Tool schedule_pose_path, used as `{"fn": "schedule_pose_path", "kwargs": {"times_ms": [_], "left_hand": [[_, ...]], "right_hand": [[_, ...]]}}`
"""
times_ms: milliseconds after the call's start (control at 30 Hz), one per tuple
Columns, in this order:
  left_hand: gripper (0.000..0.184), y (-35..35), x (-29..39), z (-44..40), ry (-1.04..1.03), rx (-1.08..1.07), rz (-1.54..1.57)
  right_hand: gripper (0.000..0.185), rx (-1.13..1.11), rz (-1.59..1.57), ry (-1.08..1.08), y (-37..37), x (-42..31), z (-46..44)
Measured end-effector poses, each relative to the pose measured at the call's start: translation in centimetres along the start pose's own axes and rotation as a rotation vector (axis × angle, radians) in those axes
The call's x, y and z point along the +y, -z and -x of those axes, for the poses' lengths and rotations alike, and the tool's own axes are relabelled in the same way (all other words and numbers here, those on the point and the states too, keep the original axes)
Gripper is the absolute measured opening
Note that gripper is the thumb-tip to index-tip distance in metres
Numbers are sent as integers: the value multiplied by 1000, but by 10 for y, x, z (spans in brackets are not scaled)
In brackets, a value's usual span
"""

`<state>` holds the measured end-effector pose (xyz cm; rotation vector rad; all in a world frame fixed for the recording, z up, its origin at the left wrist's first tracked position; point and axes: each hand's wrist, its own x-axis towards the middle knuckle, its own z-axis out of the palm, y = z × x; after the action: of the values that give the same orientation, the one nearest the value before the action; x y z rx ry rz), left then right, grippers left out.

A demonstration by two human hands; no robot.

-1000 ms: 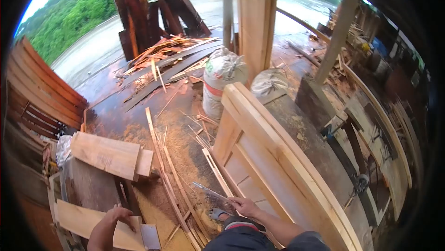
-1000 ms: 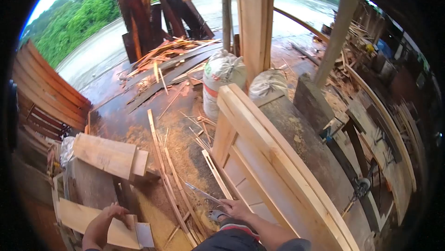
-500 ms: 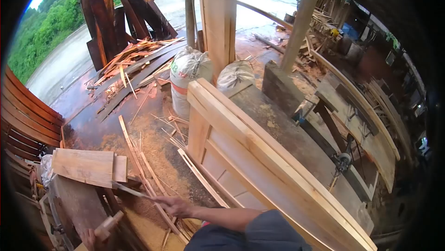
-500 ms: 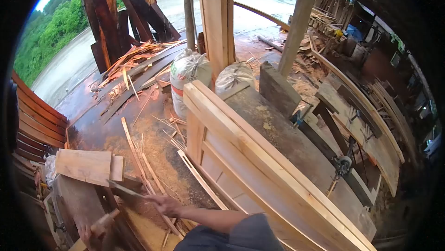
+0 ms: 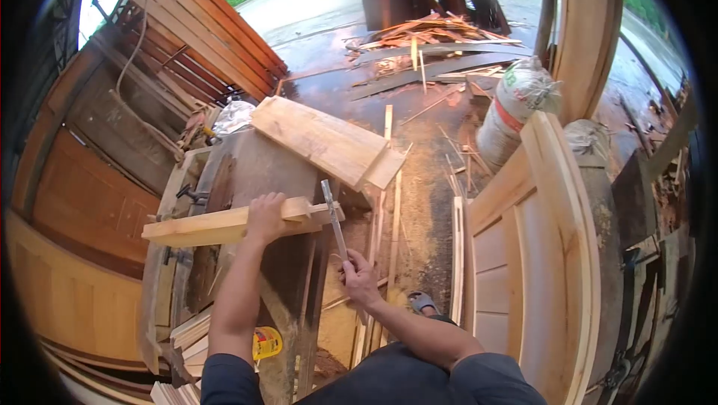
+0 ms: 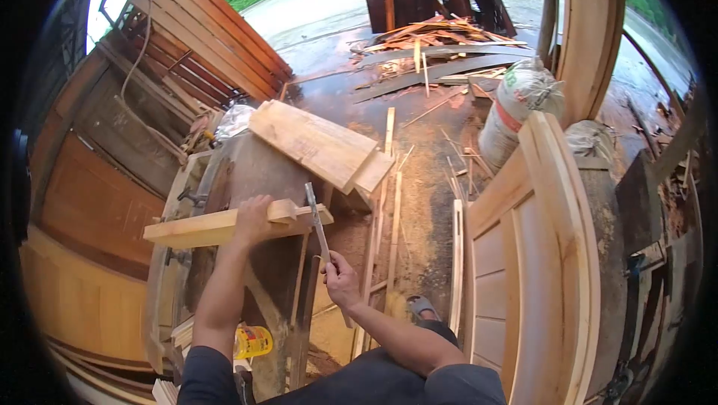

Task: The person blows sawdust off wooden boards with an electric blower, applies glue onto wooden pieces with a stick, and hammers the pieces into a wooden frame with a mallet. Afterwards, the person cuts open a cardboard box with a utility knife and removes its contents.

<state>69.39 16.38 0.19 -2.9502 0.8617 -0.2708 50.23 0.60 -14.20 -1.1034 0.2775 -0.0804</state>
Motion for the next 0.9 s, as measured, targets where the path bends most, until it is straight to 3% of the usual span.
{"fn": "schedule_pose_path", "kwargs": {"times_ms": [333, 433, 733, 900], "left_hand": [[66, -4, 0, 5, -47, 74, 1], [65, -2, 4, 10, -20, 140, 12], [92, -14, 9, 29, 236, 192, -63], [86, -14, 20, 47, 404, 245, 0]], "right_hand": [[49, -34, -86, -71, -47, 15, 21], [48, -21, 19, 32, -57, 17, 30], [46, -31, 40, 17, -54, 5, 30], [45, -42, -22, -32, -53, 6, 28]]}}
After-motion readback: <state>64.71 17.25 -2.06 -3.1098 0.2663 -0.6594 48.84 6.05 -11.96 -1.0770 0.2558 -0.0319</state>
